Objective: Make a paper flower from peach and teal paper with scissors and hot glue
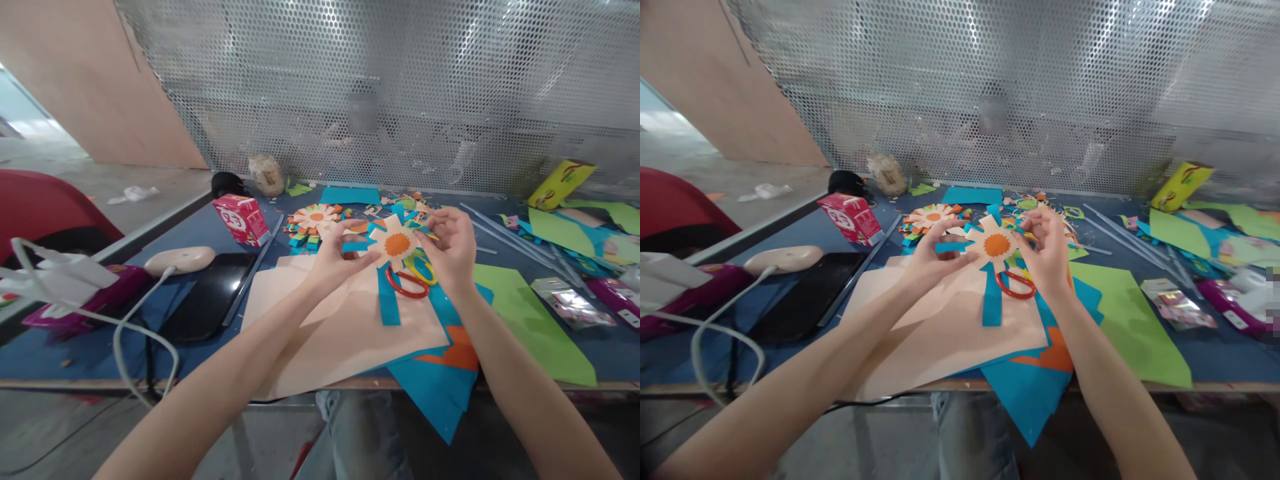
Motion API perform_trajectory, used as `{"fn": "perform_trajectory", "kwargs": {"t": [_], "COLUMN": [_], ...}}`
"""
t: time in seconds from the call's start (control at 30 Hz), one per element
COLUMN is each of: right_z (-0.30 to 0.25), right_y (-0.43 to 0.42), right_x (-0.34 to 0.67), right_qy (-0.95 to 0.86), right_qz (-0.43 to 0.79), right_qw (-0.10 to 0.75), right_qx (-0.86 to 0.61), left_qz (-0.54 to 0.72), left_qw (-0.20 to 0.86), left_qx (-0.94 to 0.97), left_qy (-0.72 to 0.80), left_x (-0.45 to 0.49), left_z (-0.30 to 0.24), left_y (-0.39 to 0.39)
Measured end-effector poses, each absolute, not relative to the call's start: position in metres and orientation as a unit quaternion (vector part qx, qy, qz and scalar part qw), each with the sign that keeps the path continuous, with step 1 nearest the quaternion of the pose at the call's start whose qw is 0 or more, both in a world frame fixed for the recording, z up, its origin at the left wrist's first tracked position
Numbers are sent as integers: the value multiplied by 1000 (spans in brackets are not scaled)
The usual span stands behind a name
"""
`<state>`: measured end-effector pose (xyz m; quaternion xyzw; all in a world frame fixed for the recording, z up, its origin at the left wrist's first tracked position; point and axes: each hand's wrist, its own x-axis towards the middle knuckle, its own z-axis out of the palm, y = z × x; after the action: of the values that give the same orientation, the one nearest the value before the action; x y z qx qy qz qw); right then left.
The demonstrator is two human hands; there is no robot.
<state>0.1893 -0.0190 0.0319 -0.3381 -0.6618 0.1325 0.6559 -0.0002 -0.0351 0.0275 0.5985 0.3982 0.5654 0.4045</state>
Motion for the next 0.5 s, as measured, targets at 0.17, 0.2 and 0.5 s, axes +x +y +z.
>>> {"fn": "perform_trajectory", "kwargs": {"t": [0.17, 0.2, 0.5], "right_z": [34, 34, 38], "right_y": [-30, -32, -44], "right_x": [187, 187, 187], "right_qy": [-694, -703, -858], "right_qz": [66, 55, -81], "right_qw": [654, 652, 470], "right_qx": [-294, -279, -191], "left_qz": [586, 589, 630], "left_qw": [306, 291, 197], "left_qx": [644, 650, 657], "left_qy": [386, 382, 364], "left_x": [-6, -7, -14], "left_z": [30, 31, 29], "left_y": [-38, -37, -34]}}
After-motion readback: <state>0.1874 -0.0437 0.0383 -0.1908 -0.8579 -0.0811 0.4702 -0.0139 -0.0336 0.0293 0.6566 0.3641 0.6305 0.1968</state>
